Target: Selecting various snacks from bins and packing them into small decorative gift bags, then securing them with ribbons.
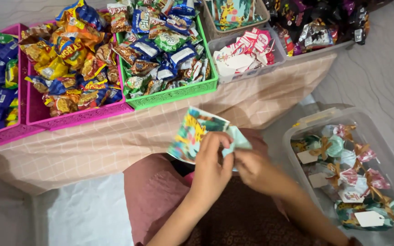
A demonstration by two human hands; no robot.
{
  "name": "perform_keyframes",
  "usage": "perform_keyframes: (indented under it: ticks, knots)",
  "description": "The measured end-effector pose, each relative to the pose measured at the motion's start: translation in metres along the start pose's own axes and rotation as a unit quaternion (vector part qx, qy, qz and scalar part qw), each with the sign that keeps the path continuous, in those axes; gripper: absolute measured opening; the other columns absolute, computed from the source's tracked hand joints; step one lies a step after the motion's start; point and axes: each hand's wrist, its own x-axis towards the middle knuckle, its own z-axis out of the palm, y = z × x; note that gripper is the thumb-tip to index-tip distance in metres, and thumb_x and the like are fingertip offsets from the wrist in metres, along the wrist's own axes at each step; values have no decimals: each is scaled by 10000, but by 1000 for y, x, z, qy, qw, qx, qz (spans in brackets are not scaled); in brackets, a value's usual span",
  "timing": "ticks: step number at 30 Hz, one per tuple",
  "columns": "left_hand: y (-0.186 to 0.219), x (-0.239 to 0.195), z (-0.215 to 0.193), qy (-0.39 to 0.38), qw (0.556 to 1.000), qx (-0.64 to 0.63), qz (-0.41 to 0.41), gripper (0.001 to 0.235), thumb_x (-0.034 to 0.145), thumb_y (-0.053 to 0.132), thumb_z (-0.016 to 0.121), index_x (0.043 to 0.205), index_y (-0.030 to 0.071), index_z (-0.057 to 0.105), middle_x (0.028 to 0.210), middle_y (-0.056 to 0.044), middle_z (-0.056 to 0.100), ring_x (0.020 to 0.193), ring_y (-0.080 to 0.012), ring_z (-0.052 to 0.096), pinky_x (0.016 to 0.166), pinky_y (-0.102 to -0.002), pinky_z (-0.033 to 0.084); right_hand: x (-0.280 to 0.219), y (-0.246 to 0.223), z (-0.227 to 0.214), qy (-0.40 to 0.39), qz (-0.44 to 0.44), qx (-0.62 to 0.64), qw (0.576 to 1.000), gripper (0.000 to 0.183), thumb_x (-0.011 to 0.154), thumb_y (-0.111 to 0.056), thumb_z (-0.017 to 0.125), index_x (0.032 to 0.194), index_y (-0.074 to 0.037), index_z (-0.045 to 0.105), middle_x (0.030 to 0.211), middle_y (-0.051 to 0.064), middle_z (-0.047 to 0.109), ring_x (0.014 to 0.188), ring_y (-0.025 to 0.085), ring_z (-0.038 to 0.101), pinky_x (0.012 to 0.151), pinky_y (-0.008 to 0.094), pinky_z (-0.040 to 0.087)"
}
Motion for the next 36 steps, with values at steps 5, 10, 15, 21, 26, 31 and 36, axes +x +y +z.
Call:
perform_keyframes:
  ticks: [5,10,15,21,26,31,36]
  knots:
    - [5,-4,-1,-49,991,63,106,191,804,-51,636,948,39,548,1149,-96,597,1055,-300,549,963,-390,465,4,20,11,10,-18,-57,998,203,796,8,559,968,-37,656,808,80,707,672,216,610,628,336,513]
    - [3,-15,0,-35,946,137,290,134,835,-15,749,937,0,663,1185,-106,655,1123,-303,618,946,-396,554,-8,33,23,21,-32,-125,991,139,801,-39,605,929,-31,659,831,114,716,703,281,635,657,381,520]
    - [-20,-12,9,-78,967,179,162,94,816,4,652,910,15,655,1237,-76,583,1168,-297,539,954,-373,500,-12,37,21,46,-58,-220,973,104,809,-101,666,878,-23,664,862,160,729,744,368,668,697,440,530]
    - [-7,-3,12,13,946,233,225,39,937,3,720,965,-3,694,1113,-120,617,1109,-310,615,902,-326,584,2,-16,11,34,127,-288,949,245,825,-167,694,1010,-9,661,750,153,705,774,339,747,695,393,586]
    - [-4,-12,12,-10,941,278,193,94,933,40,705,1025,56,708,1143,-88,621,1080,-272,623,887,-307,583,2,-17,-7,82,102,-229,964,388,779,-175,721,1118,-13,624,884,209,714,798,397,736,660,461,562]
    - [10,-15,9,-84,956,248,132,261,804,-9,687,1063,3,717,1302,-152,586,1053,-305,551,949,-362,493,-13,7,-12,88,56,-273,956,195,770,-131,674,902,12,688,818,218,712,645,408,651,608,508,490]
    - [17,-14,5,-76,952,221,197,333,874,11,709,1206,41,698,1392,-112,546,1151,-284,574,953,-349,535,-27,2,7,166,-34,-254,952,374,829,-118,606,1161,50,638,1050,221,701,810,401,643,699,478,475]
